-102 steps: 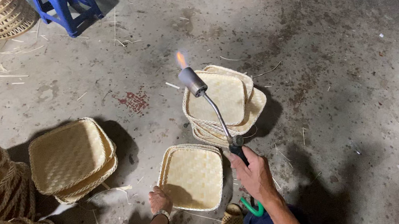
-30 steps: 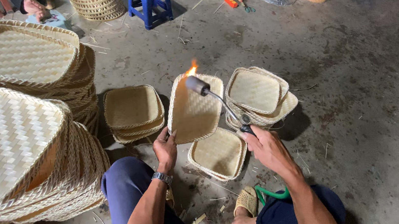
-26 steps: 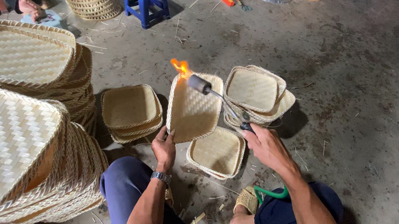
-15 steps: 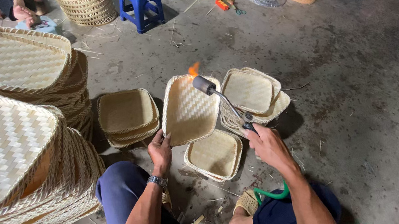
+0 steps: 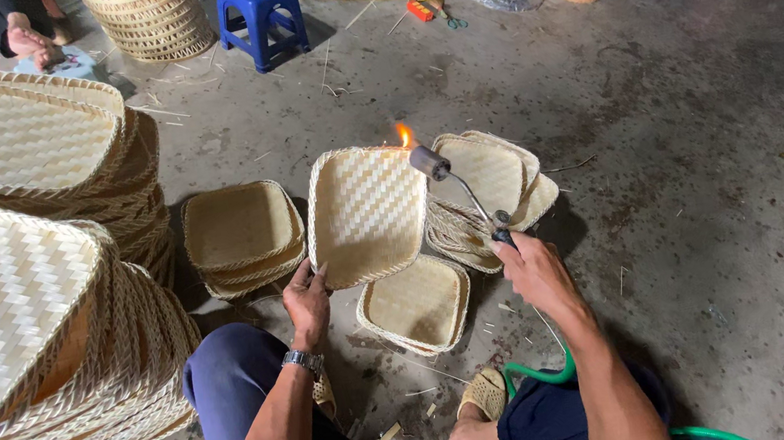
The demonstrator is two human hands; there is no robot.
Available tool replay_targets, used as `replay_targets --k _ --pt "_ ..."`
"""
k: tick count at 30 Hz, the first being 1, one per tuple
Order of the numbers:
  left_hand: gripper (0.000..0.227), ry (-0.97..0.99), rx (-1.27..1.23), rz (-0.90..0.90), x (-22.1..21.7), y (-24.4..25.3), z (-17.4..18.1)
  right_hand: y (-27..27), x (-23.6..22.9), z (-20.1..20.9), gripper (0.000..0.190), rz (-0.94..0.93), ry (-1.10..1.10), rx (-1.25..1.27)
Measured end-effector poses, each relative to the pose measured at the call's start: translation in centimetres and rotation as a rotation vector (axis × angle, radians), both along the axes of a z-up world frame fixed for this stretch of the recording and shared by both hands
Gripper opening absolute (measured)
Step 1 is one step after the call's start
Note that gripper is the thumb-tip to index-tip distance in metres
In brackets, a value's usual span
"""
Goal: The person uses a blowtorch to singe off loose fibers from woven bamboo trays, handling them one at a time from a stack and turning them over to treat both sides.
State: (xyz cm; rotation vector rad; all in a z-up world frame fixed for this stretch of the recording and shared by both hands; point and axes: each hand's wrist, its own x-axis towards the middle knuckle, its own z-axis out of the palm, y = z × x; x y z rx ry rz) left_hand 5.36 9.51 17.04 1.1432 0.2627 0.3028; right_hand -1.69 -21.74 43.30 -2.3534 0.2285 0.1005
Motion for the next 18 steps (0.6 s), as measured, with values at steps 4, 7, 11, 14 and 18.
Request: replay_targets --k 4,7,11,14,18 --pt "0.036 -0.022 -0.04 -0.035 -0.2 -0.1 -0.2 0.9 -0.6 -0.1 0.037 0.138 -0.07 0.041" --pt "0.037 -0.011 -0.033 -0.057 -0.1 -0.4 -0.3 2.4 -0.9 -0.4 0.034 0.217 -0.09 0.027" --pt "0.037 0.009 -0.046 -0.077 -0.4 -0.4 -0.2 3.2 -0.4 -1.0 0.033 0.316 -0.132 0.059" --pt "0.036 -0.027 -0.008 -0.071 -0.2 0.0 -0.2 1.8 0.2 -1.3 0.03 0.251 -0.107 0.043" --pt "0.037 -0.026 -0.063 -0.072 -0.3 0.0 -0.2 -0.5 0.5 -1.2 0.035 0.064 -0.004 -0.014"
